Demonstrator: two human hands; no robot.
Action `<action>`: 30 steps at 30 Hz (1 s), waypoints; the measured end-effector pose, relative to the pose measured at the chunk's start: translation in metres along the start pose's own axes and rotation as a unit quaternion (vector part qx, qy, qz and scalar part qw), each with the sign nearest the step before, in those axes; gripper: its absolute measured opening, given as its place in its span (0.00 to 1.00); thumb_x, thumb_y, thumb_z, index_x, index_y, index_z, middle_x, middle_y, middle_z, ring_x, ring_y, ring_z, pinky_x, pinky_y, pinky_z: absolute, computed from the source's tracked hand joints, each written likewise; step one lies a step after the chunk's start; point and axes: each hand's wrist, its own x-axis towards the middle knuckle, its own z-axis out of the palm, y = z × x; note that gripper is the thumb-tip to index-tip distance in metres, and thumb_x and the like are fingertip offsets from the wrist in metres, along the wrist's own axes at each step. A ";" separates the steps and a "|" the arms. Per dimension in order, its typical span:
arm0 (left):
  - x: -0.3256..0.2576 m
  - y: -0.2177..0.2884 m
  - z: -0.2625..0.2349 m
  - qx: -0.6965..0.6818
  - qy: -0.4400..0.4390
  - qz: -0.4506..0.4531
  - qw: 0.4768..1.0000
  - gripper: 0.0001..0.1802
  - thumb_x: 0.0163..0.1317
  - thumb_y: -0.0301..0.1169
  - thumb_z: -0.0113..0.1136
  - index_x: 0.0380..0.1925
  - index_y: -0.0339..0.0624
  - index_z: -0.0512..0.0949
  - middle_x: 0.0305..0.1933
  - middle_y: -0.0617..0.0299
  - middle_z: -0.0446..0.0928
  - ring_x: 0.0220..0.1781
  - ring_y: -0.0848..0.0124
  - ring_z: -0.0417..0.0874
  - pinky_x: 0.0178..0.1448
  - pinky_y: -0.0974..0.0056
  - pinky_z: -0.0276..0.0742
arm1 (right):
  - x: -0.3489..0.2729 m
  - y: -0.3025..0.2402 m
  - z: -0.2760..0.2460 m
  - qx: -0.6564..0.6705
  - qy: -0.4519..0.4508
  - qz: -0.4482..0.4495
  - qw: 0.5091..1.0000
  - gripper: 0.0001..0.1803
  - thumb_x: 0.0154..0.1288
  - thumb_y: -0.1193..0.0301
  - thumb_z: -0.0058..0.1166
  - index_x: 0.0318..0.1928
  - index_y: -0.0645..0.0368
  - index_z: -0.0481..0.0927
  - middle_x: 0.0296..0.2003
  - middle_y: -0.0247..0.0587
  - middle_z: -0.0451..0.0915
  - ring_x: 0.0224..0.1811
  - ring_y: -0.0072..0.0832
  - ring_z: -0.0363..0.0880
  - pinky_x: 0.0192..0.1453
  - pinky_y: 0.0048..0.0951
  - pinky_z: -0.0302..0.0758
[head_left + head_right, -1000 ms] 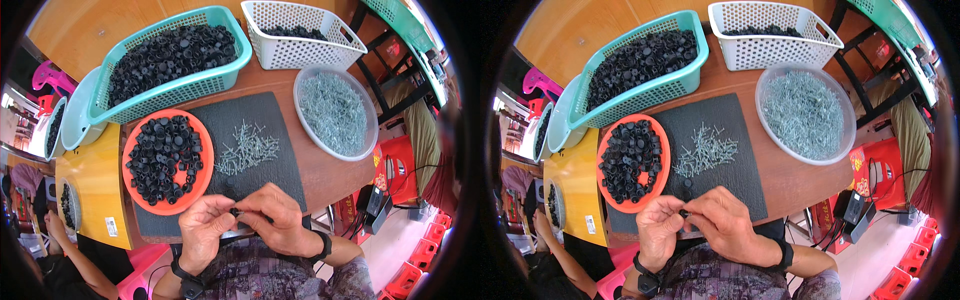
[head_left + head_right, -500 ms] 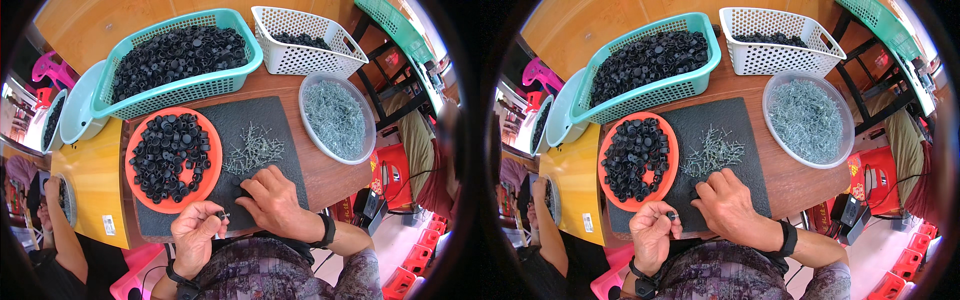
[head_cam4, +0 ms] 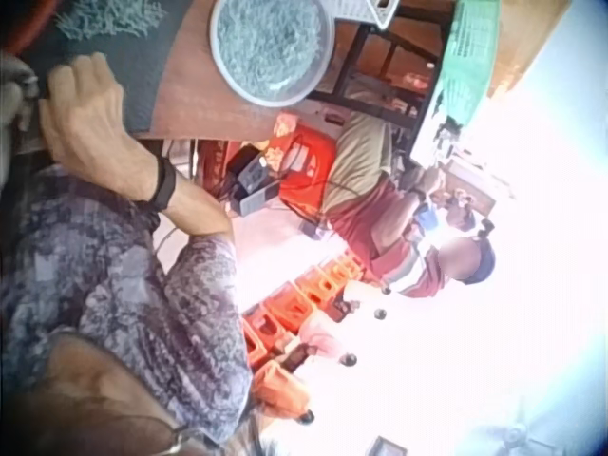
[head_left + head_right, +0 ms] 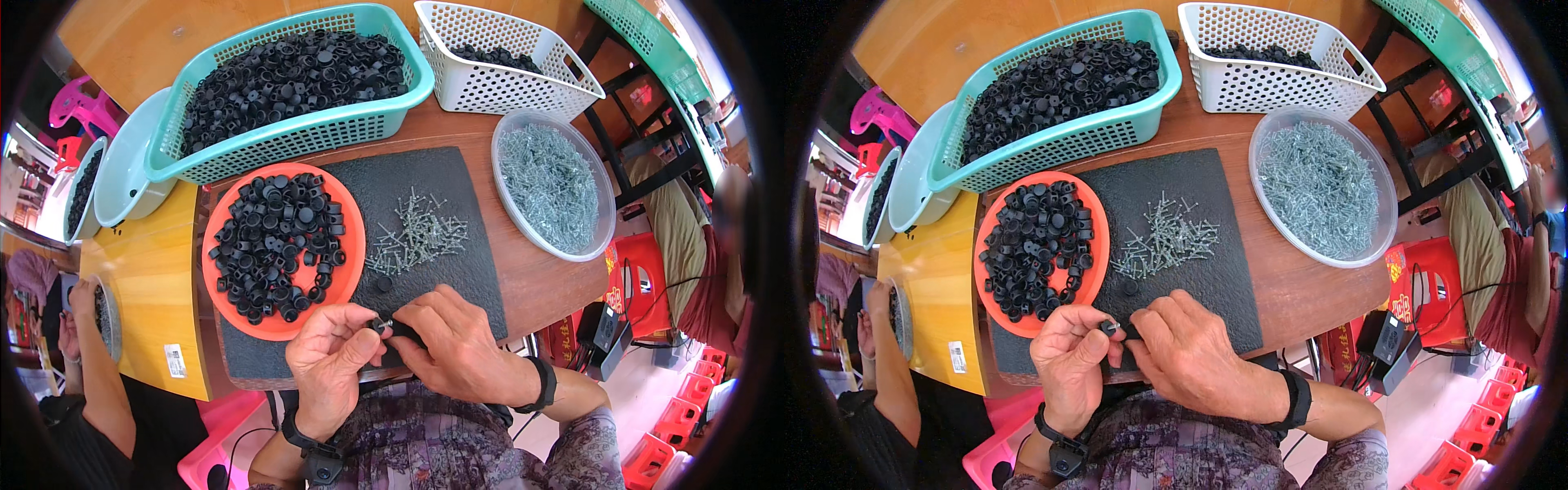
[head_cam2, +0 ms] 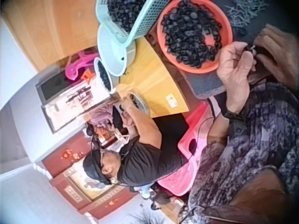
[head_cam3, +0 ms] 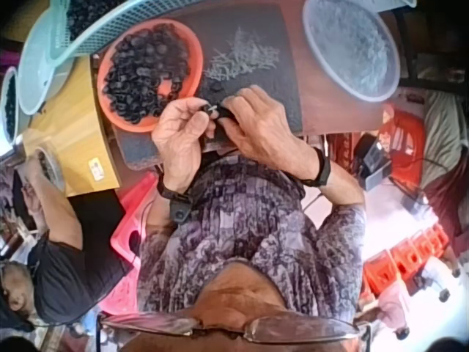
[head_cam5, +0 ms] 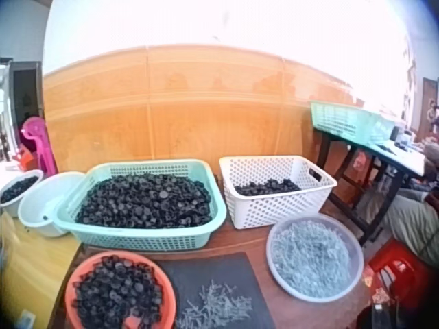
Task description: Assembling small black plastic caps and grey pins by hand at a manufacturing workstation.
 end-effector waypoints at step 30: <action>-0.004 -0.008 0.006 -0.042 -0.034 -0.018 0.998 0.14 0.55 0.28 0.65 0.36 0.31 0.73 0.32 0.52 0.78 0.26 0.69 0.78 0.27 0.69 0.75 | -0.025 -0.006 0.003 0.435 0.088 0.247 0.862 0.13 0.57 0.81 0.59 0.44 0.67 0.78 0.36 0.38 0.74 0.32 0.16 0.75 0.32 0.17 0.73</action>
